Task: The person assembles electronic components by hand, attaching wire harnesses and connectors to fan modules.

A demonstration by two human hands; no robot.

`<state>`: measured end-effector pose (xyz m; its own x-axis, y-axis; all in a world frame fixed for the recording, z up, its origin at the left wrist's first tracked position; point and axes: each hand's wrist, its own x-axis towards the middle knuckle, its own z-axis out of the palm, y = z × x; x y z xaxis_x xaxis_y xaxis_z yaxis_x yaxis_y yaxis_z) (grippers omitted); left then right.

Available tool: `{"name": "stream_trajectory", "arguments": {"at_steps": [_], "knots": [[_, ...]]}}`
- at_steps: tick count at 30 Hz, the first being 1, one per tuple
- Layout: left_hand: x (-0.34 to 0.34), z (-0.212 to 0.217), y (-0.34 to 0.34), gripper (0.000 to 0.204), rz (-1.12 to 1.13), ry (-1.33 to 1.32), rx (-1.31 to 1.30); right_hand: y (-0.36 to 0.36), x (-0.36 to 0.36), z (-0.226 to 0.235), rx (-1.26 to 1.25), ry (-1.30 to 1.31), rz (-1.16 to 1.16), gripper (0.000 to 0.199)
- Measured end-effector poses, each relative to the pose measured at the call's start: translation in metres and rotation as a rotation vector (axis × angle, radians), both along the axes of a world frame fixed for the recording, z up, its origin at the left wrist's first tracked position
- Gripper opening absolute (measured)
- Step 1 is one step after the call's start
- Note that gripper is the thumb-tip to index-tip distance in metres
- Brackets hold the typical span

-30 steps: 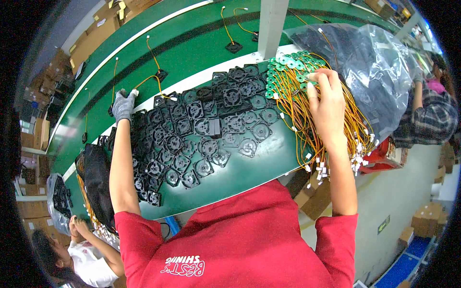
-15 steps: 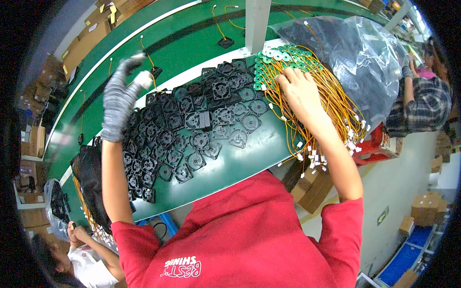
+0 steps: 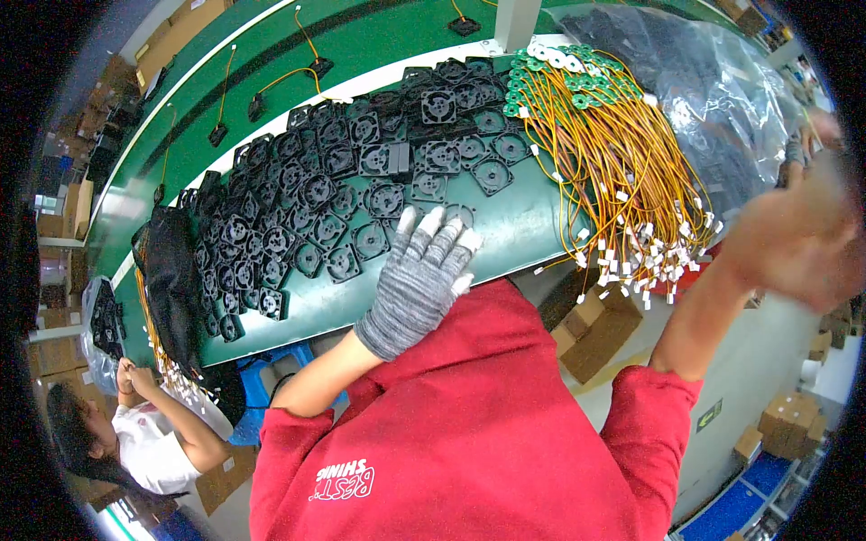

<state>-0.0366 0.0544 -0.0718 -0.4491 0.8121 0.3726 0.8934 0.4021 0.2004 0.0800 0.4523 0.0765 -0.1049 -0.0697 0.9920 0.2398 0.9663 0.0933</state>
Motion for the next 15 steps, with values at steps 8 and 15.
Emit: {"name": "stream_trajectory", "arguments": {"at_steps": [8, 15], "knots": [[-0.007, 0.089, -0.047, 0.062, -0.009, -0.247, 0.409, -0.177, -0.073, -0.124, -0.128, -0.851, 0.598, 0.028], [-0.043, 0.159, -0.152, 0.063, 0.075, 0.276, 1.141, -0.182, -0.086, -0.137, -0.190, -1.029, 0.542, 0.020]]}}
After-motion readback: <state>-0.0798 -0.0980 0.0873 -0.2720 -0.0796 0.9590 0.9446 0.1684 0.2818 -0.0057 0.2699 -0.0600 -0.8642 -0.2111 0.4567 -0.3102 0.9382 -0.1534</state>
